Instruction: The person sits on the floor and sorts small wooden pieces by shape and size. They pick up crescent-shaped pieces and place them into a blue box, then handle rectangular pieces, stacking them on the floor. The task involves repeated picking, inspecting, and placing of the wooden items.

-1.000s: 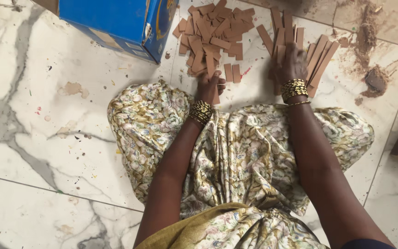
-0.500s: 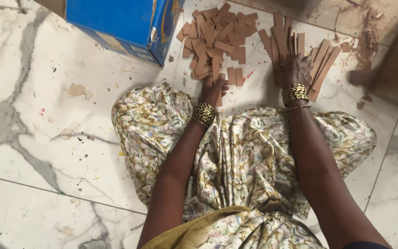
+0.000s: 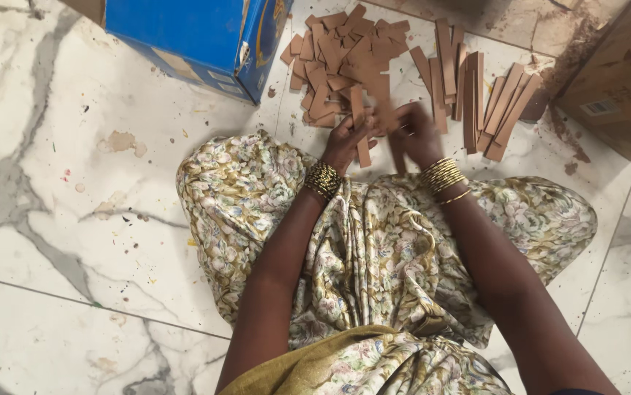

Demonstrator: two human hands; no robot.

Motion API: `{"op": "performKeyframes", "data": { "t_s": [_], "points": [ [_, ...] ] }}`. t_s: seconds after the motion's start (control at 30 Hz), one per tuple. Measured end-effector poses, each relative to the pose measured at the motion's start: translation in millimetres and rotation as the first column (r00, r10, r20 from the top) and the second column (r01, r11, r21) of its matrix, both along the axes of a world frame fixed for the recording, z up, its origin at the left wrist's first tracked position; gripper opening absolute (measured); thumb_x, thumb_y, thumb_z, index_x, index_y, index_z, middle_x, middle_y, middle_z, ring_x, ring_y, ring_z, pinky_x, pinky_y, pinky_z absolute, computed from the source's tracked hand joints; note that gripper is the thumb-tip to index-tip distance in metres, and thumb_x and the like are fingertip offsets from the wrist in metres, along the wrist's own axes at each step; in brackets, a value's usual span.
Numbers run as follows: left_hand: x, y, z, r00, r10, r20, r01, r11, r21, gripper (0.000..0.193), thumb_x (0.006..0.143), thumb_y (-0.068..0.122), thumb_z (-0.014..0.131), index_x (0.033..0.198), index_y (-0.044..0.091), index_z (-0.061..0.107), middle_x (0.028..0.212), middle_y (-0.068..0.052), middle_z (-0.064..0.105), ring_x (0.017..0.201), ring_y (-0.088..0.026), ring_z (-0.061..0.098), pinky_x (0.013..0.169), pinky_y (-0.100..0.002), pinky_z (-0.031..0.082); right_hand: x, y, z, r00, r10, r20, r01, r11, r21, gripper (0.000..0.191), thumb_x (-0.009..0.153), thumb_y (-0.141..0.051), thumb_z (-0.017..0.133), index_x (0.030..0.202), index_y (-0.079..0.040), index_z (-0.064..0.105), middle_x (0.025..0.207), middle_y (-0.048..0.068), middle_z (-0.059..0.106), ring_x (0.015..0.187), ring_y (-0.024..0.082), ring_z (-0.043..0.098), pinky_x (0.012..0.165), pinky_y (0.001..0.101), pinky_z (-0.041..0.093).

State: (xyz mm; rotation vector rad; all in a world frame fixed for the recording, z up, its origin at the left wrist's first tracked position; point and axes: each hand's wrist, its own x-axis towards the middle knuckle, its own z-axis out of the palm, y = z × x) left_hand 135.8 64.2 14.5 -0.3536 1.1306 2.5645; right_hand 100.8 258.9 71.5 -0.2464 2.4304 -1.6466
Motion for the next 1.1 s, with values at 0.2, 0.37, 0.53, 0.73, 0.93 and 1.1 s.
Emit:
{"op": "performKeyframes", "data": {
  "t_s": [0.2,0.37,0.53,0.73,0.93,1.1],
  "points": [
    [4.1,-0.5,-11.8,0.991,0.101,-0.088,-0.111,0.986,-0.121,0.035,0.093,0.026,0.077,0.117,0.003,0.069,0.103,-0.005,0.074,0.087,-0.012,0.07,0.075,-0.029,0.059,23.8,-31.2,25.0,0.979,0.059,0.194,-0.096,0.978,0.187,0.042,0.089,-0.019,0.076,0.124,-0.005,0.056,0.1,0.009,0.074,0.087,0.018,0.075,0.075,0.0326,0.06],
    [4.2,-2.7,-13.0,0.983,0.181,0.015,-0.17,0.947,-0.274,0.03,0.095,0.027,0.077,0.11,0.002,0.07,0.095,-0.003,0.07,0.079,-0.01,0.067,0.068,-0.027,0.061,11.6,-26.7,28.1,0.993,-0.008,0.115,-0.04,0.91,0.412,0.032,0.09,-0.017,0.078,0.115,-0.003,0.064,0.099,0.013,0.076,0.089,0.021,0.075,0.078,0.0338,0.06],
    [5.6,-7.3,-3.8,0.977,0.214,-0.022,-0.215,0.973,-0.088,0.028,0.092,0.025,0.076,0.106,0.002,0.07,0.096,-0.007,0.074,0.081,-0.013,0.073,0.071,-0.029,0.064,-0.5,-11.9,15.7,0.966,-0.129,0.224,0.147,0.987,-0.068,0.025,0.095,-0.009,0.069,0.116,-0.002,0.057,0.097,0.007,0.074,0.088,0.014,0.074,0.072,0.0299,0.061],
    [4.8,-3.0,-3.8,0.996,0.026,-0.083,-0.044,0.975,-0.219,0.024,0.096,0.019,0.075,0.11,0.0,0.069,0.094,-0.006,0.071,0.078,-0.013,0.069,0.067,-0.03,0.059,-0.7,-18.0,20.5,0.964,-0.034,0.262,0.11,0.953,-0.282,0.025,0.098,-0.005,0.068,0.12,-0.003,0.056,0.099,0.002,0.07,0.088,0.011,0.067,0.074,0.0297,0.059],
    [0.3,-0.3,-8.7,0.999,-0.01,0.039,0.012,0.999,-0.048,0.031,0.093,0.021,0.07,0.119,0.004,0.066,0.102,-0.002,0.074,0.095,-0.011,0.07,0.083,-0.028,0.058,8.7,-19.8,7.9,0.977,0.127,0.171,-0.113,0.99,-0.087,0.048,0.096,-0.008,0.067,0.14,-0.004,0.049,0.115,0.008,0.067,0.097,0.014,0.067,0.082,0.0321,0.059],
    [6.1,-2.0,-4.0,0.996,-0.024,-0.091,0.015,0.995,-0.099,0.031,0.096,0.017,0.072,0.118,-0.001,0.062,0.102,-0.009,0.072,0.089,-0.019,0.073,0.081,-0.035,0.062,-11.8,11.1,-12.5,0.989,0.031,0.143,-0.043,0.996,0.078,0.039,0.095,-0.006,0.062,0.134,-0.01,0.06,0.125,0.004,0.064,0.097,0.017,0.07,0.077,0.0344,0.066]
  ]
}}
